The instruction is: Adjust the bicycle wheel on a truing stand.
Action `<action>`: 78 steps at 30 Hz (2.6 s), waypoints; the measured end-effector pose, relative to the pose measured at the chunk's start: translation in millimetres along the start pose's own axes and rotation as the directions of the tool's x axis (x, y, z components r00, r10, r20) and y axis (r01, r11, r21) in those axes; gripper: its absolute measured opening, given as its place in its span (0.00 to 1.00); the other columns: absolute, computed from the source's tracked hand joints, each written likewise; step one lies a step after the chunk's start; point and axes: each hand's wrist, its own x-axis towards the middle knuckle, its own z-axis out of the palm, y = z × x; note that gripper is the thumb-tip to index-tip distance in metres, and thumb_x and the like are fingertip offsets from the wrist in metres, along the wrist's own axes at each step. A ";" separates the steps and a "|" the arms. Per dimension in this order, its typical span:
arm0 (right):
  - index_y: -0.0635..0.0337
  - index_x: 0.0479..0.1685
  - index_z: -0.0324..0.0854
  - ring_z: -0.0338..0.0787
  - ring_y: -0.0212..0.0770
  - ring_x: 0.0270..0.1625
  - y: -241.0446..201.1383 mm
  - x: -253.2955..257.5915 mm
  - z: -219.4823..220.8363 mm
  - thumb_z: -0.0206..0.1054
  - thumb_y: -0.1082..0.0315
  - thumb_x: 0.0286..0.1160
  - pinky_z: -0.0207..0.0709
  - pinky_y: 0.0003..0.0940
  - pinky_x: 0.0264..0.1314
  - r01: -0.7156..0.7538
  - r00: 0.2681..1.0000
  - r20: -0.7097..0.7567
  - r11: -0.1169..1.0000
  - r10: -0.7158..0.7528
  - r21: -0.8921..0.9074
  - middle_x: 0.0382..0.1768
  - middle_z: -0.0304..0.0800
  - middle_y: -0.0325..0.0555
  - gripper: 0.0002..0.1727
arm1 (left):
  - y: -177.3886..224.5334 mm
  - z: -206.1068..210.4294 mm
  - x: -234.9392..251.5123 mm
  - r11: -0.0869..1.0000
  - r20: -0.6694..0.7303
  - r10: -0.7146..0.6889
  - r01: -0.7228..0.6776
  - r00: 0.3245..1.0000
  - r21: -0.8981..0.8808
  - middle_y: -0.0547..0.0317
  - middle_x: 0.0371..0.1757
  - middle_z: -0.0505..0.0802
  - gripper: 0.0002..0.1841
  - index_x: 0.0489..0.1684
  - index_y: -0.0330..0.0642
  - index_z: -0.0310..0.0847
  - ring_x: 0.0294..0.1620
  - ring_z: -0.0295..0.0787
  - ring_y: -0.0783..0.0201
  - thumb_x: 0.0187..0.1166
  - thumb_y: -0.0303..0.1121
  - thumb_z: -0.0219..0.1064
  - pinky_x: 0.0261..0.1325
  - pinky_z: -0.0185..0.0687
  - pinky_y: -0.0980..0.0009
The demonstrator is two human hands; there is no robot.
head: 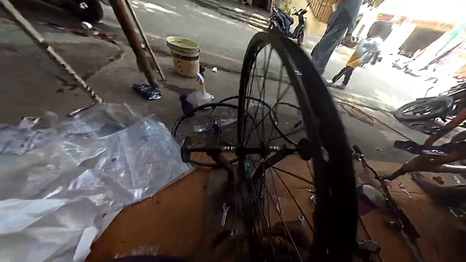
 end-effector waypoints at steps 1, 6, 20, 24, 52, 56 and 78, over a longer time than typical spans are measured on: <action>0.70 0.57 0.87 0.90 0.35 0.50 -1.2 4.5 -3.3 0.63 0.73 0.80 0.80 0.32 0.63 -0.156 0.985 0.040 0.970 0.166 -0.185 0.48 0.93 0.50 0.13 | -2.8 0.5 1.8 1.000 0.026 -0.030 0.030 0.999 0.006 0.56 0.45 0.95 0.16 0.54 0.37 0.89 0.46 0.92 0.67 0.86 0.40 0.62 0.57 0.89 0.63; 0.54 0.63 0.87 0.77 0.29 0.21 122.3 4.1 6.0 0.61 0.59 0.84 0.76 0.27 0.23 0.175 0.958 -0.228 0.985 -0.172 -0.009 0.27 0.84 0.36 0.17 | -4.6 0.7 0.7 0.993 0.102 -0.084 0.091 0.991 -0.070 0.59 0.42 0.93 0.17 0.52 0.39 0.89 0.44 0.89 0.69 0.90 0.42 0.58 0.56 0.86 0.66; 0.43 0.52 0.87 0.87 0.22 0.46 72.0 -34.7 45.2 0.71 0.38 0.72 0.82 0.17 0.45 0.616 0.703 -0.420 0.787 -0.573 -0.044 0.48 0.88 0.26 0.22 | -6.6 -0.3 -3.0 0.999 0.091 -0.032 0.033 0.995 -0.007 0.63 0.41 0.94 0.18 0.50 0.44 0.90 0.44 0.90 0.70 0.90 0.45 0.56 0.54 0.87 0.66; 0.45 0.49 0.87 0.88 0.26 0.49 73.0 -33.4 48.8 0.75 0.43 0.70 0.83 0.21 0.49 0.648 0.676 -0.401 0.758 -0.619 -0.078 0.47 0.90 0.29 0.19 | -2.5 -1.0 -5.5 0.999 0.064 0.019 -0.021 0.998 0.026 0.66 0.40 0.93 0.17 0.48 0.45 0.91 0.43 0.90 0.73 0.89 0.44 0.56 0.53 0.87 0.66; 0.48 0.47 0.88 0.90 0.28 0.46 78.2 -31.4 46.8 0.79 0.54 0.69 0.85 0.22 0.47 0.702 0.647 -0.357 0.709 -0.674 -0.065 0.45 0.91 0.32 0.14 | -12.1 -3.5 -4.2 0.944 0.044 0.159 -0.165 0.986 0.287 0.64 0.42 0.93 0.22 0.48 0.48 0.92 0.46 0.89 0.70 0.90 0.53 0.54 0.55 0.84 0.61; 0.49 0.50 0.89 0.90 0.28 0.47 77.2 -33.8 46.3 0.78 0.53 0.70 0.85 0.21 0.47 0.697 0.654 -0.357 0.715 -0.667 -0.057 0.46 0.91 0.32 0.15 | -11.7 -3.1 -4.3 0.946 0.038 0.154 -0.158 0.987 0.284 0.65 0.41 0.93 0.22 0.48 0.48 0.92 0.45 0.89 0.71 0.90 0.53 0.55 0.54 0.85 0.62; 0.49 0.50 0.87 0.88 0.25 0.46 70.9 -32.2 48.6 0.78 0.52 0.70 0.82 0.17 0.44 0.678 0.660 -0.367 0.730 -0.655 -0.084 0.47 0.89 0.32 0.17 | 1.7 -3.6 -6.6 0.963 0.057 0.092 -0.104 0.994 0.250 0.57 0.51 0.95 0.21 0.55 0.43 0.91 0.52 0.91 0.66 0.90 0.48 0.56 0.60 0.85 0.60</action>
